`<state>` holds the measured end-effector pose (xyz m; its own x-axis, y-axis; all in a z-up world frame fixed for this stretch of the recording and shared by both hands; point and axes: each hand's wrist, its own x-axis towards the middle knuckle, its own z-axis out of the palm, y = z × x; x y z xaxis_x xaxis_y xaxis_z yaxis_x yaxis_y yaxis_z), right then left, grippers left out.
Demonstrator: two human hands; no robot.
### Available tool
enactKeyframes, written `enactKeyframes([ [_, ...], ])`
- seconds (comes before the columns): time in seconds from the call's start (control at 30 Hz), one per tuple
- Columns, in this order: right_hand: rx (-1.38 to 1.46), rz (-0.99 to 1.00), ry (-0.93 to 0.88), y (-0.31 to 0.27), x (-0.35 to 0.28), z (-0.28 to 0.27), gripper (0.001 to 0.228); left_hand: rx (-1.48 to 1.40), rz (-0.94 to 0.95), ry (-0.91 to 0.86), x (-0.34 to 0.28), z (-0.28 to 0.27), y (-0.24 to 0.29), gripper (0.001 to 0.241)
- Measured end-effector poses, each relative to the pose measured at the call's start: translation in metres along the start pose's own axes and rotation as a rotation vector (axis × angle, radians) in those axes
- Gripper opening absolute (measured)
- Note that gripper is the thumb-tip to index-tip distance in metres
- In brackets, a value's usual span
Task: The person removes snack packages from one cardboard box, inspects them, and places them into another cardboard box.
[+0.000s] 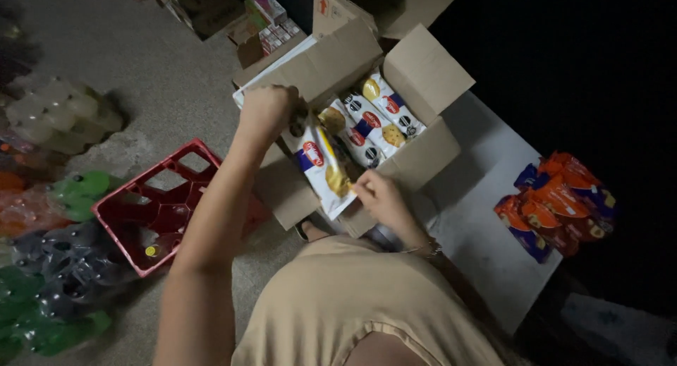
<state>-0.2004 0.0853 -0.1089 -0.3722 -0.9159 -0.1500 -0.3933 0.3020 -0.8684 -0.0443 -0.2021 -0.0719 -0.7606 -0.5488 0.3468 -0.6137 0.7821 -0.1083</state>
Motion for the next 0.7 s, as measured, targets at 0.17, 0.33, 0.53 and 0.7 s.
enactKeyframes([
  [0.17, -0.333, -0.176, 0.163, -0.01, -0.008, 0.005, 0.02, -0.046, -0.015, -0.037, -0.022, 0.004, 0.016, 0.009],
  [0.33, -0.531, -0.498, 0.167, 0.006, -0.003, 0.021, 0.035, -0.134, 0.033, -0.063, -0.046, -0.005, 0.036, 0.013],
  [0.53, -0.739, -0.718, 0.167, 0.0, 0.019, 0.035, 0.024, -0.161, 0.081, -0.209, -0.069, -0.02, 0.048, 0.02],
  [0.7, -0.633, -0.563, -0.118, -0.036, 0.007, -0.009, 0.026, -0.325, -0.01, -0.059, -0.082, -0.071, 0.032, 0.037],
])
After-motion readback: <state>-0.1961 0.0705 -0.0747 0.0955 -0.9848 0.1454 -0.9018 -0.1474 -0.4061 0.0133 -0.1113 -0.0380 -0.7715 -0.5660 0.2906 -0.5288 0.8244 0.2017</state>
